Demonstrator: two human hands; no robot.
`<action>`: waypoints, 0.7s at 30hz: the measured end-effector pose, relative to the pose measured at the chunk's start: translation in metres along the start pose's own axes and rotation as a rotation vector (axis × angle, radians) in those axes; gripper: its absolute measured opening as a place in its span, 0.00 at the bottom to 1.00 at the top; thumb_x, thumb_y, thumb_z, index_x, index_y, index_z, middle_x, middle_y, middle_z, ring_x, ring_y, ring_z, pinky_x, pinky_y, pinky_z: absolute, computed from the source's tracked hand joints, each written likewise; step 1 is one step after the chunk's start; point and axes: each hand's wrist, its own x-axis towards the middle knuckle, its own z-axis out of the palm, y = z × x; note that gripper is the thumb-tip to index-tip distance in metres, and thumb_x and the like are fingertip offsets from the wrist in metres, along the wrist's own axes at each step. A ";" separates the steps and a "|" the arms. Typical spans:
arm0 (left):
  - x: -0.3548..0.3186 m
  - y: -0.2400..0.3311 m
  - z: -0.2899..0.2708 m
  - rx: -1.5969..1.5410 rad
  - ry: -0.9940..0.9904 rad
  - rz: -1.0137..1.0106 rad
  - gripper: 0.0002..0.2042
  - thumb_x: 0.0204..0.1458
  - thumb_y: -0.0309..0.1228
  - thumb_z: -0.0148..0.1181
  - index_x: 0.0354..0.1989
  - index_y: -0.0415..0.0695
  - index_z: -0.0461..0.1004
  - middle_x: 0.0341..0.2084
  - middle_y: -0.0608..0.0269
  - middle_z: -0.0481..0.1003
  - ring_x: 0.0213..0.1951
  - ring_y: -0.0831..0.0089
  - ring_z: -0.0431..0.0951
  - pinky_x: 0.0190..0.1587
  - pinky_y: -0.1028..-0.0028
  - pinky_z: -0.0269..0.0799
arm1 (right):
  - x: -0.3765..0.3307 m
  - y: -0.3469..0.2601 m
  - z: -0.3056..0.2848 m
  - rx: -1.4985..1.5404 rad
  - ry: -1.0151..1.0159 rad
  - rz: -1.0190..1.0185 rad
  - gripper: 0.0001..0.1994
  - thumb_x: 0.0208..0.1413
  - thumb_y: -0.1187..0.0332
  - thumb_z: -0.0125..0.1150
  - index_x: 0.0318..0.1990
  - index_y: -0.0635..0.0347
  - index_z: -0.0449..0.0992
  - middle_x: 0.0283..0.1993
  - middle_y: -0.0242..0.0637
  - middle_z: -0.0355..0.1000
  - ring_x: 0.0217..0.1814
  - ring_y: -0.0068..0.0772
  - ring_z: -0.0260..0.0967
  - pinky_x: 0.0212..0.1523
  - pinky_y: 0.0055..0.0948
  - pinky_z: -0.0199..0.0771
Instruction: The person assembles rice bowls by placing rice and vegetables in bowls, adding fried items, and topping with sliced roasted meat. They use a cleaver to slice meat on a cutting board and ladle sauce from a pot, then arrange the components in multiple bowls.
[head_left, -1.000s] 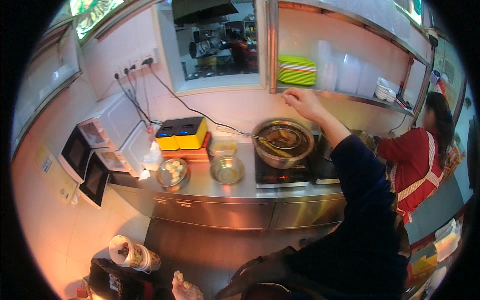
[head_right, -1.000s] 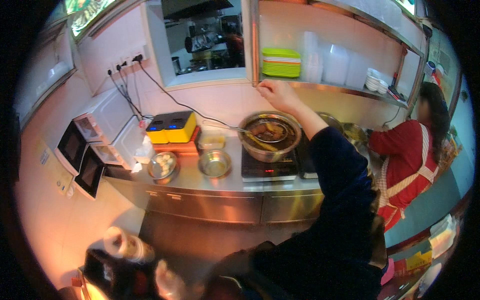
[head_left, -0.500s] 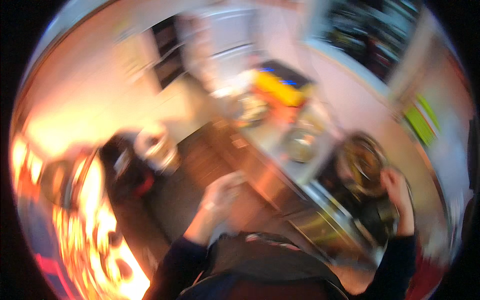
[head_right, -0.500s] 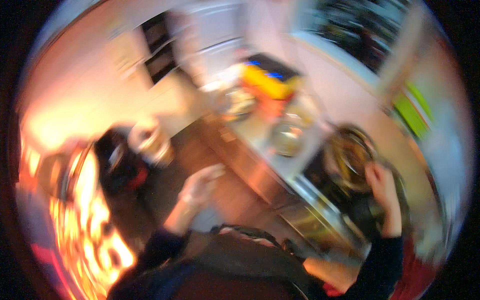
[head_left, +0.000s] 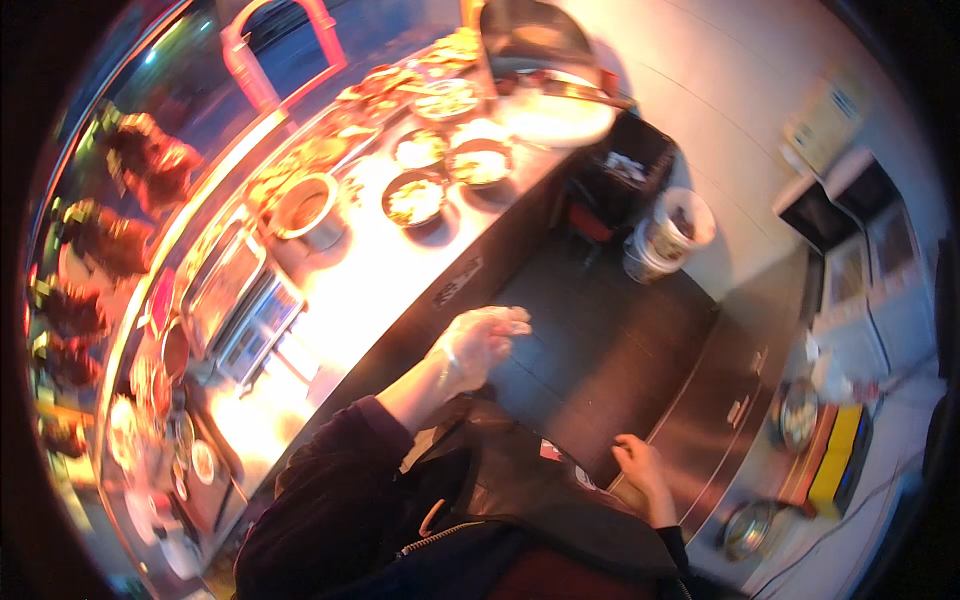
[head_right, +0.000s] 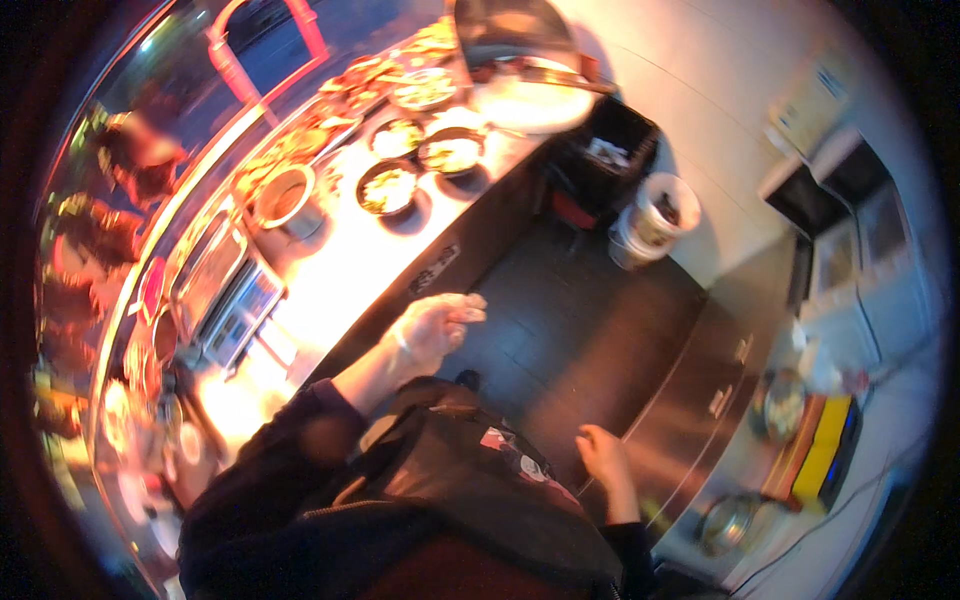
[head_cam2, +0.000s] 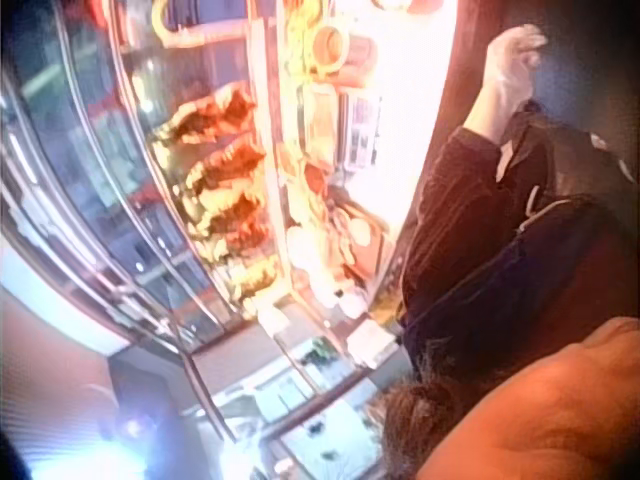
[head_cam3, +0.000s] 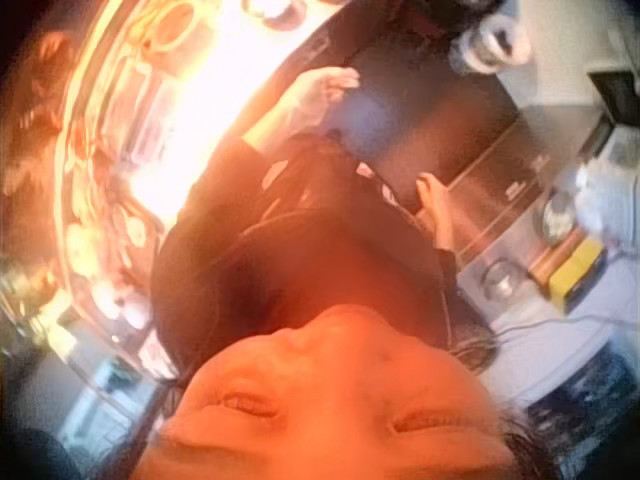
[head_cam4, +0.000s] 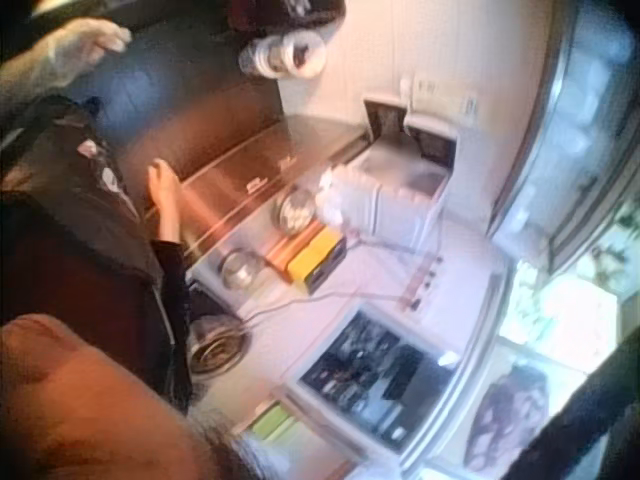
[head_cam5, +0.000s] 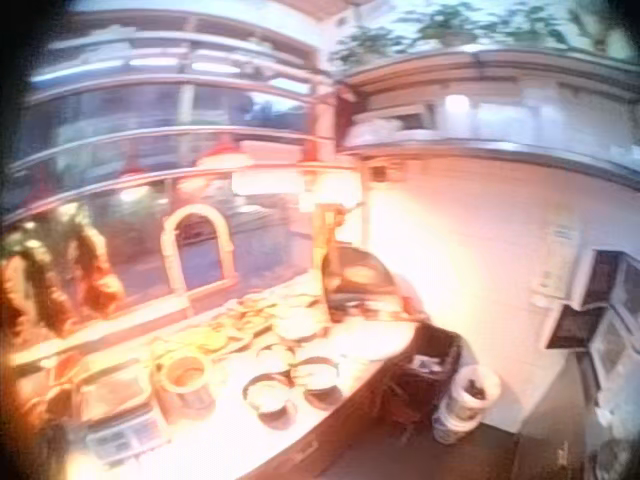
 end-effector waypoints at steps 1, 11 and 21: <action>-0.012 0.011 -0.031 -0.075 0.072 0.019 0.09 0.53 0.27 0.54 0.40 0.37 0.73 0.30 0.60 0.77 0.22 0.82 0.69 0.24 0.85 0.64 | 0.016 -0.023 0.018 -0.014 -0.037 -0.105 0.15 0.52 0.63 0.59 0.46 0.57 0.75 0.36 0.46 0.76 0.38 0.43 0.75 0.40 0.35 0.73; -0.046 0.090 -0.199 -0.246 0.095 0.201 0.07 0.49 0.25 0.55 0.37 0.41 0.73 0.28 0.64 0.74 0.19 0.84 0.62 0.22 0.85 0.57 | 0.150 -0.177 0.160 0.347 -0.391 -0.060 0.10 0.58 0.68 0.53 0.44 0.62 0.75 0.32 0.35 0.75 0.31 0.23 0.73 0.33 0.24 0.73; -0.074 0.106 -0.327 -0.531 0.512 0.136 0.02 0.49 0.25 0.57 0.29 0.42 0.72 0.19 0.66 0.71 0.20 0.78 0.68 0.21 0.79 0.62 | 0.282 -0.319 0.203 0.626 -0.645 0.191 0.14 0.62 0.60 0.51 0.50 0.57 0.69 0.37 0.37 0.74 0.33 0.27 0.74 0.31 0.22 0.72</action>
